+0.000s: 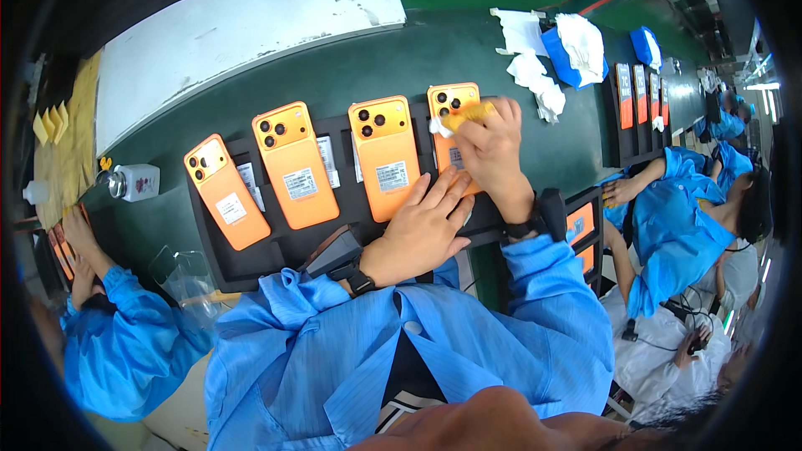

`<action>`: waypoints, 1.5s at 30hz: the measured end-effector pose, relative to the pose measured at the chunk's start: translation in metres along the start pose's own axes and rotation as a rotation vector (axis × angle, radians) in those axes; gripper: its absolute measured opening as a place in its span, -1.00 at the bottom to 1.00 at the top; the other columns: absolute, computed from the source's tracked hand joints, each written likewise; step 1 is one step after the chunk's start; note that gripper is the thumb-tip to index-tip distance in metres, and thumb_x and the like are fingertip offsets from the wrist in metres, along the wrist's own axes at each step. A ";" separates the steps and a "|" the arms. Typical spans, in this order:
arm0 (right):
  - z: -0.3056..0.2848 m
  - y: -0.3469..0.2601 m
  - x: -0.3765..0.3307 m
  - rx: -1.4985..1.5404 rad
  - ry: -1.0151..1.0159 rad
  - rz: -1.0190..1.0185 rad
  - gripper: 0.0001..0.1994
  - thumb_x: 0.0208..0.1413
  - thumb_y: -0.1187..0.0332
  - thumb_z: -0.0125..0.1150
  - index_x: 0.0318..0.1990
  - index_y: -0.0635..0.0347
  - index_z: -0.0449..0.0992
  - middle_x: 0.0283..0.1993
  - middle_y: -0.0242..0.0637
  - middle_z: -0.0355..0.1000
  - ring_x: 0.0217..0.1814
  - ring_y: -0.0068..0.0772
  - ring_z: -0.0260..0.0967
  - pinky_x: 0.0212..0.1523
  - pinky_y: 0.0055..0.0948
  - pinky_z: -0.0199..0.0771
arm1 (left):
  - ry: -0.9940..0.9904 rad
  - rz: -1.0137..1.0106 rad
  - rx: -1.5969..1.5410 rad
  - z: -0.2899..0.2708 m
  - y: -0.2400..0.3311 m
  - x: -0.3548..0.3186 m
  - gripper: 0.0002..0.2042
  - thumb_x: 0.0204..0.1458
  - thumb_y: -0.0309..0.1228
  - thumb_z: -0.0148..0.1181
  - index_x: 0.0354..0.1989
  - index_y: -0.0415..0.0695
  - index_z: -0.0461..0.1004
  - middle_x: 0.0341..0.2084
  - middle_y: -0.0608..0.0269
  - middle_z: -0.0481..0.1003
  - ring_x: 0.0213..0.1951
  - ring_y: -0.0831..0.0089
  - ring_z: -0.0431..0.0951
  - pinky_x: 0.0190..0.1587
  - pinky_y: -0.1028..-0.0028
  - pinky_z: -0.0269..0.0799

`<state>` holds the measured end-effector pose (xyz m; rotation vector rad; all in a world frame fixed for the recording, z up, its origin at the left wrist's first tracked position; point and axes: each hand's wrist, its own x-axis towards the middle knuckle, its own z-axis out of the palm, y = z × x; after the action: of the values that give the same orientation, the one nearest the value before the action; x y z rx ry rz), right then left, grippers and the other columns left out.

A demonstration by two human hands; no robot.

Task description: Inspecting and cleaning smartphone components on a production line.

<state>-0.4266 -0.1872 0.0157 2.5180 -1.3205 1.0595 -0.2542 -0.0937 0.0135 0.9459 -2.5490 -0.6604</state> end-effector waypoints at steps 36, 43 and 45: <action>0.034 -0.023 -0.002 -0.120 0.187 0.105 -0.90 -0.16 0.29 0.27 -0.61 0.01 0.59 -0.49 -0.42 0.41 -0.20 -0.29 0.32 -0.04 -0.14 0.20 | -0.039 0.035 0.081 -0.005 0.007 0.003 -0.50 0.02 -0.27 0.28 0.10 -0.33 0.47 0.25 -0.14 0.30 0.32 -0.19 0.18 0.32 0.04 0.11; 0.020 0.006 0.003 -0.217 0.100 0.392 -0.91 -0.12 0.27 0.38 -0.41 -0.07 0.70 -0.39 -0.35 0.49 -0.19 -0.22 0.35 -0.12 -0.14 0.21 | 0.049 0.066 0.046 -0.001 -0.001 0.000 -0.49 0.02 -0.19 0.28 0.08 -0.29 0.49 0.31 -0.11 0.25 0.33 -0.10 0.19 0.32 0.03 0.13; 0.032 -0.002 -0.015 -0.057 0.206 0.160 -0.91 -0.19 0.30 0.39 -0.45 -0.02 0.67 -0.38 -0.35 0.41 -0.19 -0.18 0.31 -0.09 -0.06 0.24 | 0.064 0.042 0.028 0.002 0.002 0.000 -0.47 0.02 -0.17 0.29 0.10 -0.28 0.48 0.27 -0.10 0.28 0.35 -0.08 0.18 0.32 0.03 0.13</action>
<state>-0.4141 -0.1882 -0.0175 2.2235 -1.4875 1.2540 -0.2558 -0.0922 0.0129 0.9056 -2.5211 -0.5748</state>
